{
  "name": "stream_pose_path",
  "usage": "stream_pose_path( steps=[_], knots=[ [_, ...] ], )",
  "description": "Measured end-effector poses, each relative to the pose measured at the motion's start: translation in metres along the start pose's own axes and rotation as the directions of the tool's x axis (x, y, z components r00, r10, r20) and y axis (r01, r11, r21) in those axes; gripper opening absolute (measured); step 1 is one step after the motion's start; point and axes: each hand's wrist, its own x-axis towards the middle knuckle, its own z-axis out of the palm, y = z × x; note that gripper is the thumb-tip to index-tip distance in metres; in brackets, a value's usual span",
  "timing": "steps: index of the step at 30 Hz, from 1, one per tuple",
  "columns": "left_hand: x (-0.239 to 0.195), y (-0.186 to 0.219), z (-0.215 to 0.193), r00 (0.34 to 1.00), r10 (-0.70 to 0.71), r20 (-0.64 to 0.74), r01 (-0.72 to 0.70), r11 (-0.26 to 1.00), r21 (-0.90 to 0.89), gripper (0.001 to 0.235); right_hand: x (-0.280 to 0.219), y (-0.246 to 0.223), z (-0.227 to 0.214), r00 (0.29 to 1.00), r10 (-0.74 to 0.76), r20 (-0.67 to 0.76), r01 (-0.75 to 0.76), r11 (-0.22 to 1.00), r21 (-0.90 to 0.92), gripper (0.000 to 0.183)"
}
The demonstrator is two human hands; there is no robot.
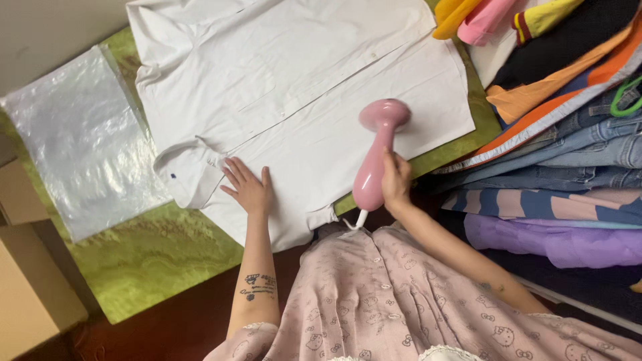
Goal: The person lays a white shirt flat on a green ironing board and smooths it with their hands. They then use a pink handheld garment steamer to remove wrinkles from the shirt, moving the steamer across the body, sleeves, and collar while holding the fabric taut.
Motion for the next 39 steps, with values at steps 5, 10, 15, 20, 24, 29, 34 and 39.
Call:
stream_pose_path(
  steps=[5, 10, 15, 20, 24, 29, 34, 39],
  knots=[
    [-0.027, -0.043, -0.014, 0.999, 0.042, 0.026, -0.043, 0.997, 0.061, 0.078, 0.046, -0.001, -0.052, 0.999, -0.024, -0.043, 0.024, 1.000, -0.009, 0.032],
    [-0.033, -0.051, -0.012, 0.994, 0.053, 0.098, -0.060, 0.996, 0.068, 0.075, 0.068, -0.009, -0.109, 0.989, 0.012, 0.150, 0.033, 0.955, -0.295, 0.048],
    [-0.025, -0.054, -0.004, 0.990, 0.007, 0.144, -0.023, 0.994, 0.106, 0.075, 0.109, 0.049, -0.145, 0.976, 0.049, 0.213, 0.061, 0.875, -0.480, 0.046],
    [-0.021, -0.069, -0.002, 0.978, 0.001, 0.207, -0.037, 0.984, 0.172, 0.075, 0.101, 0.046, -0.136, 0.997, 0.013, 0.077, 0.010, 0.956, -0.293, 0.042],
    [-0.014, -0.085, 0.004, 0.978, 0.025, 0.207, -0.072, 0.972, 0.222, 0.076, 0.108, 0.051, -0.137, 1.000, -0.009, -0.025, 0.006, 0.993, -0.117, 0.040],
    [-0.022, -0.077, 0.009, 0.987, -0.026, 0.160, -0.007, 0.980, 0.201, 0.074, 0.089, -0.014, -0.117, 0.981, -0.042, -0.191, 0.036, 0.999, -0.034, 0.039],
    [-0.055, -0.030, 0.014, 0.994, -0.104, 0.036, 0.091, 0.959, 0.268, 0.068, 0.102, 0.001, -0.085, 0.887, -0.155, -0.434, 0.183, 0.983, 0.024, 0.047],
    [-0.095, 0.021, 0.015, 0.983, -0.109, 0.145, 0.102, 0.993, 0.055, 0.088, -0.024, -0.060, -0.028, 0.967, 0.035, -0.253, 0.013, 0.983, 0.186, 0.059]
  ],
)
